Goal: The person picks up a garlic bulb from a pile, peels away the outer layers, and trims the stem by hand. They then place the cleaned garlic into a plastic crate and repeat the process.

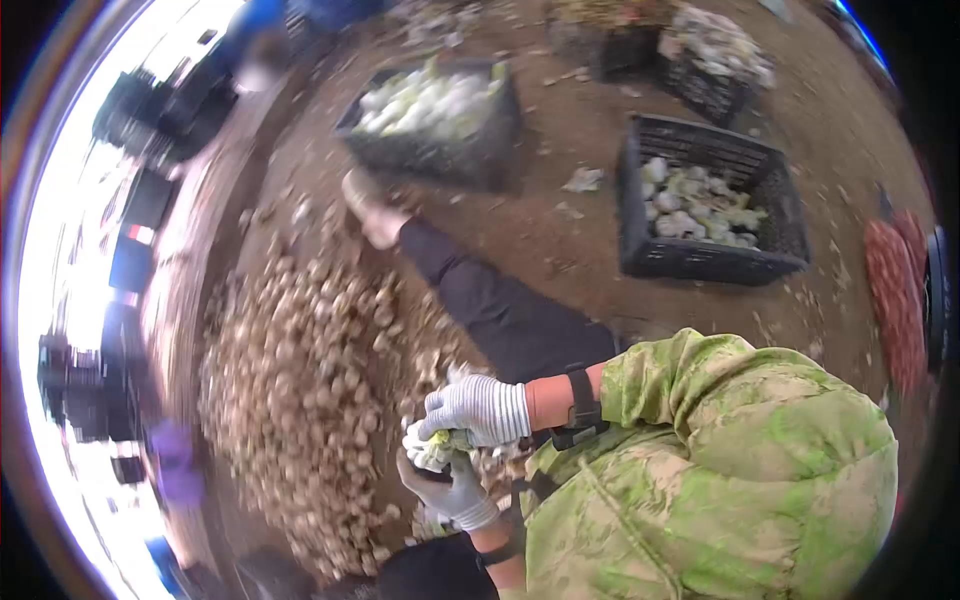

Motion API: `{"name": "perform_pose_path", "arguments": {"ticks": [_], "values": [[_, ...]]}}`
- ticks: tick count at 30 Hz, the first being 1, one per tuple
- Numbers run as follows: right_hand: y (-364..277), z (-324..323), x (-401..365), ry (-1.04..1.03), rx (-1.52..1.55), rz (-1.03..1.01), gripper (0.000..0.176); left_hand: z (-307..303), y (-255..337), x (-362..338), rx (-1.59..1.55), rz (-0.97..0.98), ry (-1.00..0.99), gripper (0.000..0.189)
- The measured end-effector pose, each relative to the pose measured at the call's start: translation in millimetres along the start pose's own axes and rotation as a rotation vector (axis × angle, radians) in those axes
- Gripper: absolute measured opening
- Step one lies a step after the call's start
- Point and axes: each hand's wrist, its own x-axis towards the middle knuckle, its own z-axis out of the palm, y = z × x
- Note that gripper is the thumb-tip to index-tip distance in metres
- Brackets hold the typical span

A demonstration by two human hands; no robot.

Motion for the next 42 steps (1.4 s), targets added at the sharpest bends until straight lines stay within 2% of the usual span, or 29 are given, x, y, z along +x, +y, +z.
{"name": "perform_pose_path", "arguments": {"ticks": [1, 3, 5, 6, 7, 8, 9, 10, 11, 12, 14, 15, 17, 18, 21, 22, 23, 25, 27, 29, 30, 31, 33, 35, 36, 37, 39, 41, 42], "values": [[17.7, -25.3, -11.7, 0.035, -0.037, 0.034, 0.026, 16.3, -3.2, -1.4, -0.135, -0.004, -0.068, 0.058], [51.4, -62.0, -35.6, 0.318, 0.306, 0.183, 0.023, 31.5, 3.7, 1.1, -0.288, -0.230, -0.336, 0.054], [51.8, -119.9, -62.8, 0.508, -0.105, 0.362, 0.021, 37.5, -12.0, -0.1, -0.298, -0.232, -0.348, 0.045], [54.7, -147.3, -76.3, 0.621, -0.140, 0.434, 0.019, 38.9, -18.8, 1.5, -0.232, -0.266, -0.353, 0.041], [58.6, -179.0, -94.3, 0.767, 0.075, 0.403, 0.014, 35.8, -28.4, 2.5, -0.156, -0.308, -0.333, 0.037], [76.9, -197.2, -111.9, 0.915, -0.021, 0.376, 0.016, 29.0, -65.2, 2.0, -0.101, -0.373, -0.322, 0.032], [70.5, -229.1, -127.6, 0.882, -0.080, 0.641, 0.018, 28.4, -65.6, 2.2, 0.026, -0.288, -0.331, 0.032], [61.3, -245.5, -141.2, 0.918, -0.397, 0.869, 0.022, 25.7, -62.6, -0.5, 0.035, -0.323, -0.344, 0.032], [42.7, -261.1, -139.1, 0.695, -0.861, 0.966, 0.025, 18.9, -86.7, -4.4, 0.053, -0.309, -0.389, 0.033], [57.2, -276.1, -154.8, 0.687, -0.880, 0.820, 0.025, 17.5, -85.4, -0.2, 0.084, -0.338, -0.442, 0.034], [85.0, -282.9, -164.4, 0.763, -0.560, 0.733, 0.021, 15.6, -76.4, 7.2, 0.047, -0.424, -0.437, 0.034], [91.0, -285.0, -156.1, 0.707, -0.140, 0.733, 0.021, 12.5, -74.6, 15.9, 0.062, -0.437, -0.451, 0.034], [65.5, -247.7, -78.9, 0.554, -0.062, 0.470, 0.029, 1.9, -87.6, 34.0, 0.216, -0.320, -0.477, 0.033], [48.6, -224.1, -38.4, 0.488, 0.009, 0.455, 0.034, -2.0, -117.3, 37.7, 0.194, -0.305, -0.437, 0.030], [25.6, -139.1, 57.9, 0.217, 0.316, 0.329, 0.046, -17.1, -139.9, 61.3, -0.127, -0.558, -0.310, 0.027], [25.4, -114.4, 77.9, 0.032, 0.590, 0.347, 0.037, -24.2, -129.6, 73.3, -0.198, -0.665, -0.275, 0.026], [30.5, -87.0, 94.0, -0.137, 0.466, 0.247, 0.026, -32.3, -136.7, 82.4, -0.159, -0.663, -0.250, 0.027], [26.8, -30.0, 122.1, -0.349, 0.678, 0.151, 0.023, -46.0, -157.4, 100.2, -0.005, -0.646, -0.156, 0.029], [41.1, 21.9, 130.2, -0.467, 0.549, 0.069, 0.021, -66.8, -203.3, 118.3, 0.121, -0.547, -0.073, 0.035], [64.6, 52.4, 131.0, -0.577, 0.463, 0.154, 0.020, -73.1, -203.4, 158.0, 0.285, -0.445, 0.046, 0.037], [78.8, 64.2, 129.0, -0.528, 0.385, 0.130, 0.020, -79.7, -232.5, 174.0, 0.420, -0.331, 0.139, 0.040], [86.3, 66.6, 130.4, -0.540, 0.345, 0.220, 0.020, -72.0, -207.8, 204.5, 0.389, -0.443, 0.165, 0.046], [116.9, 75.2, 123.9, -0.507, 0.387, 0.287, 0.021, -68.9, -230.9, 254.8, 0.435, -0.414, 0.176, 0.051], [135.8, 71.7, 125.2, -0.492, 0.361, 0.452, 0.023, -57.2, -249.5, 303.6, 0.697, -0.218, 0.176, 0.056], [143.9, 76.6, 122.2, -0.441, 0.406, 0.599, 0.026, -47.5, -252.2, 328.2, 0.684, -0.280, 0.160, 0.058], [147.1, 75.9, 127.9, -0.444, 0.322, 0.596, 0.027, -41.5, -264.9, 349.0, 0.799, -0.180, 0.171, 0.063], [150.2, 80.3, 130.3, -0.412, 0.319, 0.572, 0.025, -27.5, -274.2, 382.3, 0.813, -0.203, 0.146, 0.067], [146.4, 78.8, 136.4, -0.509, 0.334, 0.584, 0.025, -16.5, -295.1, 409.6, 0.917, -0.112, 0.142, 0.068], [148.6, 83.2, 132.6, -0.553, 0.353, 0.554, 0.025, -12.9, -298.9, 422.6, 0.981, -0.207, 0.072, 0.067]]}}
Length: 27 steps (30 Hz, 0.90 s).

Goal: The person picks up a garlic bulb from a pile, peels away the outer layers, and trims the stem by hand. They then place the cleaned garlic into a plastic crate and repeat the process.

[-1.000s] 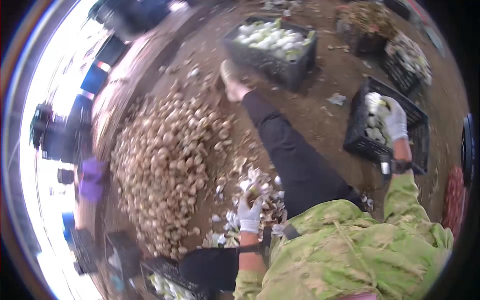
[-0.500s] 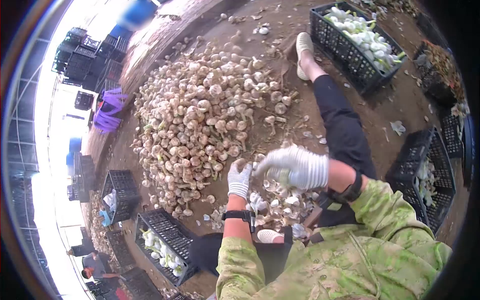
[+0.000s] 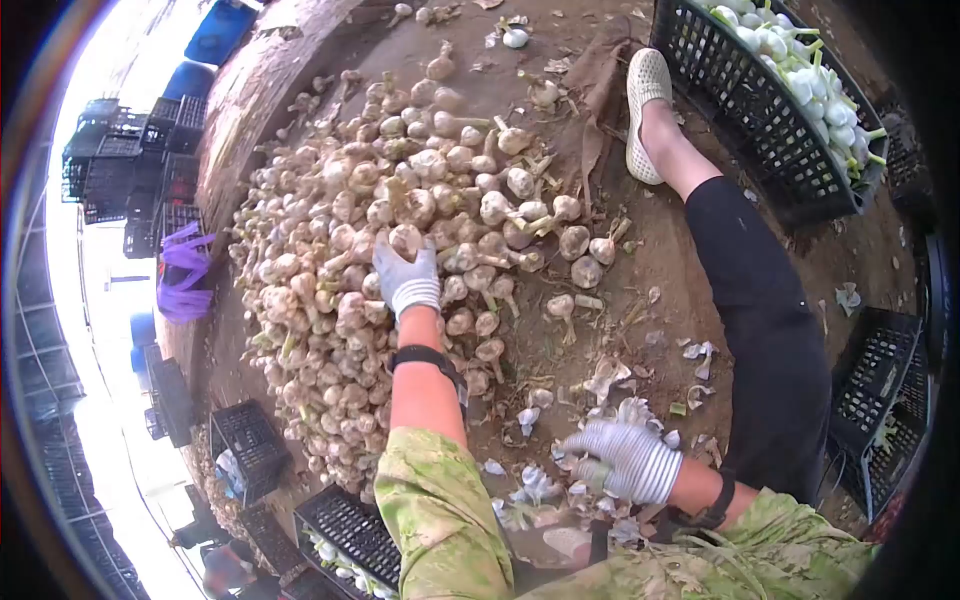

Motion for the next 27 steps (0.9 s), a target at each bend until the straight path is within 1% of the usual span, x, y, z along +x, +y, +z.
{"name": "perform_pose_path", "arguments": {"ticks": [1, 3, 4, 5, 6, 7, 8, 9, 10, 11, 12, 13, 15, 17, 18, 19, 21, 22, 23, 25, 26, 27], "values": [[2.4, 0.7, 0.9, -0.081, 0.000, 0.031, 0.027, 0.7, 8.4, 6.1, 0.085, -0.074, -0.037, 0.064], [2.6, -1.6, 1.1, -0.102, -0.012, 0.080, 0.026, 10.0, -3.6, 13.8, 0.088, -0.028, -0.095, 0.060], [5.0, 0.2, -0.9, -0.099, -0.009, 0.090, 0.026, 9.6, -5.4, 14.1, 0.101, -0.001, -0.106, 0.054], [9.4, 3.5, -1.0, -0.005, 0.109, 0.080, 0.026, 6.1, -7.4, 9.4, 0.100, 0.003, -0.110, 0.054], [14.8, 9.4, -1.3, 0.090, 0.230, 0.064, 0.026, -4.4, -11.0, 1.1, -0.012, 0.075, -0.119, 0.053], [20.7, 13.3, 1.7, 0.062, 0.430, 0.192, 0.028, -17.0, -15.7, -8.5, -0.122, 0.149, -0.129, 0.051], [24.7, 15.2, 5.0, 0.131, 0.522, 0.172, 0.028, -20.3, -28.9, -22.7, -0.453, 0.170, -0.174, 0.050], [27.6, 15.0, 7.3, 0.197, 0.611, 0.157, 0.029, -62.0, 9.2, -64.1, -1.142, -0.189, -0.409, 0.052], [28.0, 15.8, 8.8, 0.222, 0.955, 0.179, 0.028, -71.2, 4.2, -94.7, -1.163, -0.112, -0.402, 0.055], [28.1, 18.8, 10.4, 0.249, 1.304, 0.209, 0.026, -94.3, 16.5, -136.2, -1.421, -0.205, -0.534, 0.062], [33.7, 21.3, 16.1, 0.183, 1.420, 0.289, 0.023, -108.5, 20.1, -167.0, -1.430, -0.236, -0.606, 0.068], [41.3, 27.3, 19.5, 0.112, 1.533, 0.372, 0.021, -117.8, 27.4, -206.8, -1.530, -0.333, -0.551, 0.067], [49.0, 50.9, 13.3, 0.098, 1.633, 0.294, 0.017, -131.0, 30.4, -273.7, -1.581, -0.386, -0.600, 0.068], [53.0, 60.4, 5.5, 0.011, 1.479, 0.224, 0.026, -145.7, 27.4, -320.9, -1.646, -0.485, -0.525, 0.070], [44.6, 59.1, -5.0, -0.018, 1.372, 0.182, 0.025, -157.7, 35.6, -333.0, -1.598, -0.505, -0.434, 0.074], [35.0, 59.9, -14.9, -0.045, 1.360, 0.186, 0.025, -165.2, 35.0, -343.8, -1.603, -0.509, -0.403, 0.074], [11.3, 57.4, -38.7, 0.053, 0.936, 0.121, 0.025, -178.1, 35.0, -364.1, -1.111, -0.134, -0.299, 0.073], [-1.6, 56.5, -49.7, 0.057, 0.869, 0.145, 0.029, -189.6, 41.5, -370.4, -0.888, -0.038, -0.178, 0.072], [-9.9, 58.8, -58.1, 0.043, 0.855, 0.138, 0.029, -197.5, 44.7, -378.7, -0.892, -0.041, -0.157, 0.072], [-24.2, 63.8, -72.0, 0.082, 0.868, 0.019, 0.031, -208.8, 52.8, -391.6, -0.675, 0.053, -0.041, 0.072], [-33.3, 65.8, -79.3, 0.118, 0.816, -0.014, 0.030, -216.1, 58.8, -396.8, -0.627, 0.076, 0.021, 0.072], [-34.5, 68.1, -82.9, 0.110, 0.807, -0.021, 0.030, -221.2, 61.2, -402.4, -0.630, 0.075, 0.034, 0.072]]}}
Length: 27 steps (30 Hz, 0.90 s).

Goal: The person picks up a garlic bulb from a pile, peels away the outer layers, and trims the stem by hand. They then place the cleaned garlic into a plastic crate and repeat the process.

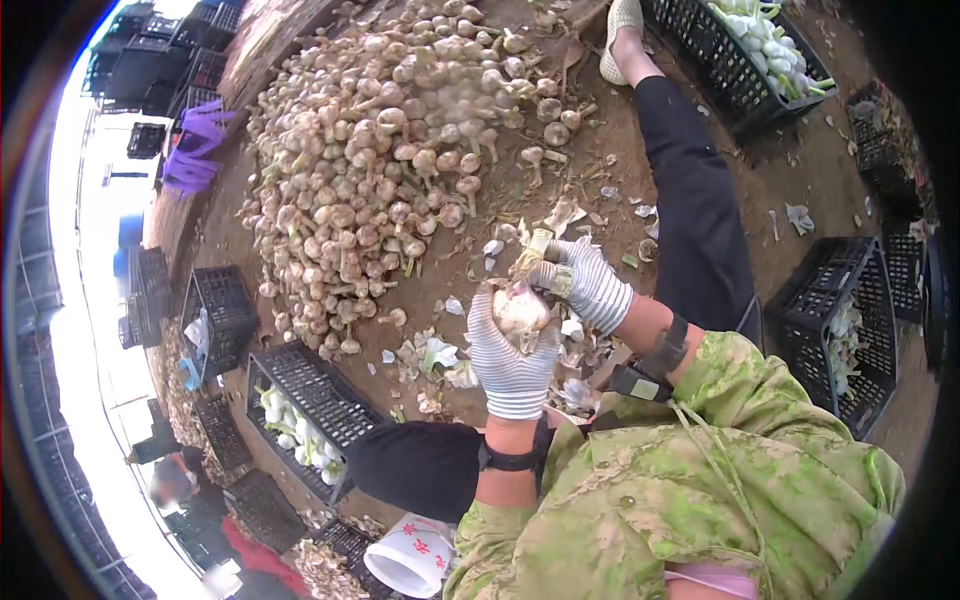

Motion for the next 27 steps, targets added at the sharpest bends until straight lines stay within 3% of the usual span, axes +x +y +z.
{"name": "perform_pose_path", "arguments": {"ticks": [2, 8, 10, 14, 16, 17, 18, 20, 21, 24, 26, 27], "values": [[2.7, 4.0, -4.0, -0.007, -0.123, 0.055, 0.028, -7.1, 6.2, -8.8, 0.195, 0.074, 0.034, 0.070], [2.3, 16.3, -16.3, -0.051, -0.237, 0.050, 0.018, -23.7, -0.3, -24.1, 0.168, 0.068, 0.058, 0.060], [3.6, 20.3, -20.0, -0.086, -0.329, -0.026, 0.020, -27.4, 2.4, -27.5, -0.056, -0.070, 0.063, 0.056], [0.8, 28.8, -26.0, -0.079, -0.336, -0.021, 0.022, -31.2, -10.3, -35.8, -0.215, -0.092, 0.064, 0.049], [7.2, 26.8, -28.6, -0.116, -0.663, -0.182, 0.021, -28.8, -33.9, -41.5, -0.911, -0.374, 0.087, 0.061], [11.7, 26.8, -32.8, -0.124, -0.726, -0.190, 0.019, -28.2, -36.7, -44.0, -0.831, -0.339, 0.093, 0.062], [16.8, 25.3, -35.3, -0.118, -0.731, -0.188, 0.019, -28.3, -41.6, -46.4, -0.838, -0.339, 0.089, 0.062], [22.3, 21.8, -37.5, -0.105, -0.263, -0.009, 0.019, -26.9, -54.8, -48.2, -0.920, -0.415, 0.085, 0.060], [20.7, 22.5, -38.7, -0.110, -0.204, 0.052, 0.020, -30.9, -50.4, -46.9, -0.897, -0.410, 0.053, 0.061], [25.0, 31.2, -38.0, -0.093, -0.234, -0.002, 0.023, -31.3, -34.3, -47.3, -0.792, -0.381, 0.020, 0.062], [18.1, 34.5, -37.1, -0.017, -0.181, 0.091, 0.028, -31.6, -31.5, -47.1, -0.712, -0.333, -0.007, 0.055], [20.5, 32.0, -35.0, -0.013, -0.213, 0.038, 0.030, -32.5, -23.2, -46.7, -0.606, -0.239, -0.001, 0.057]]}}
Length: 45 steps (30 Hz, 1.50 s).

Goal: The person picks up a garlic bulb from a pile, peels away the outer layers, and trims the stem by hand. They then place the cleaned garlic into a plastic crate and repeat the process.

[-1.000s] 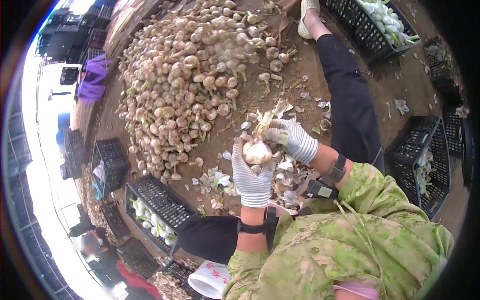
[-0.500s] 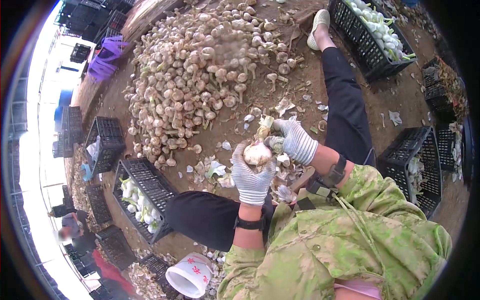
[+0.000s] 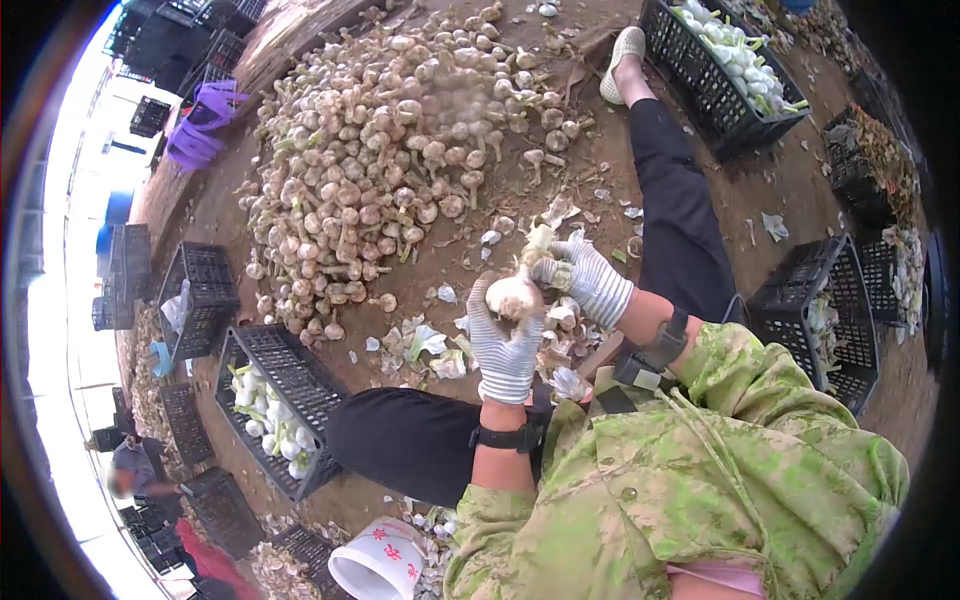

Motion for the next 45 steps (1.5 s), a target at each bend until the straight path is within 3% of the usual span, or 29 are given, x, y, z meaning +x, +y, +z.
{"name": "perform_pose_path", "arguments": {"ticks": [5, 12, 15, 17, 19, 20, 21, 24, 25, 27, 28, 30, 31, 33, 35, 36, 37, 38, 39, 40, 41, 42, 43, 45], "values": [[9.7, 2.2, -0.2, 0.061, -0.088, -0.074, 0.030, -0.3, 3.5, -3.3, 0.601, 0.344, 0.060, 0.061], [-4.5, 1.1, 2.5, -0.033, -0.143, 0.069, 0.024, -6.0, 1.6, -2.4, 0.709, 0.459, 0.127, 0.060], [4.8, -6.1, 7.7, -0.021, -0.335, 0.091, 0.022, -10.4, -2.2, -1.5, 0.630, 0.416, 0.091, 0.058], [9.0, -8.4, 9.8, -0.068, -0.298, 0.067, 0.019, -10.4, -1.9, -3.1, 0.633, 0.423, 0.079, 0.056], [-13.1, 3.2, 4.3, -0.083, -0.329, 0.237, 0.018, -13.3, -1.9, -5.3, 0.597, 0.353, 0.058, 0.054], [-12.1, 4.2, 3.5, -0.105, -0.417, 0.089, 0.017, -12.5, -4.8, -5.9, 0.479, 0.324, 0.053, 0.050], [-11.8, 7.7, 4.3, -0.123, -0.416, 0.159, 0.017, -12.7, -7.0, -7.2, 0.493, 0.331, 0.010, 0.050], [-19.6, 20.1, 7.5, -0.180, -0.976, 0.116, 0.014, -23.6, -27.0, -3.6, -0.262, -0.093, 0.181, 0.047], [3.4, 25.8, 15.9, -0.129, -0.644, -0.029, 0.019, -28.2, -28.7, -1.5, -0.258, -0.090, 0.171, 0.047], [7.9, 16.0, 13.0, -0.161, -1.021, -0.142, 0.024, -33.9, -22.9, -1.6, -0.834, -0.653, 0.155, 0.049], [7.2, 13.3, 10.4, -0.162, -1.024, -0.148, 0.024, -23.7, -9.0, -5.3, -0.766, -0.732, 0.216, 0.051], [3.9, 5.0, 3.3, -0.166, -0.943, -0.462, 0.023, -22.4, -13.1, -2.7, -0.832, -0.738, 0.242, 0.051], [2.0, 5.7, 1.0, -0.168, -0.949, -0.462, 0.023, -21.3, -14.9, -2.6, -0.890, -0.756, 0.261, 0.051], [-3.9, 8.9, -4.5, -0.107, -0.535, -0.146, 0.023, -19.0, -14.5, -3.9, -0.809, -0.722, 0.159, 0.056], [-2.0, 10.9, -6.9, -0.021, -0.513, -0.105, 0.022, -11.0, -17.1, -8.6, -0.483, -0.458, 0.018, 0.059], [0.3, 10.7, -5.4, 0.007, -0.556, -0.119, 0.021, -8.0, -18.3, -9.6, -0.252, -0.329, 0.050, 0.060], [5.4, 10.7, -1.9, 0.031, -0.599, -0.131, 0.019, -5.9, -22.9, -10.0, -0.250, -0.327, 0.054, 0.060], [29.6, 7.4, 6.9, -0.008, -0.493, -0.306, 0.018, -5.7, -29.4, -10.5, -0.056, -0.138, 0.119, 0.055], [25.6, 10.6, 6.2, -0.019, -0.488, -0.302, 0.018, -7.8, -32.5, -11.9, 0.141, 0.049, 0.181, 0.051], [19.5, 11.9, 5.0, -0.046, -0.080, -0.067, 0.018, -13.7, -28.6, -14.1, -0.070, -0.161, 0.114, 0.053], [14.7, 10.8, 5.3, -0.064, 0.328, 0.168, 0.018, -19.4, -34.8, -17.4, -0.064, -0.166, 0.114, 0.053], [16.8, 5.6, 12.5, -0.165, -0.421, -0.374, 0.020, -20.3, -32.0, -16.9, -0.328, -0.317, 0.041, 0.054], [20.8, 0.9, 11.0, -0.155, -0.422, -0.375, 0.020, -17.9, -29.4, -14.9, -0.598, -0.463, -0.037, 0.056], [19.9, -1.6, 1.0, -0.048, -0.556, -0.183, 0.024, -23.9, -22.3, -13.8, -0.656, -0.584, -0.256, 0.063]]}}
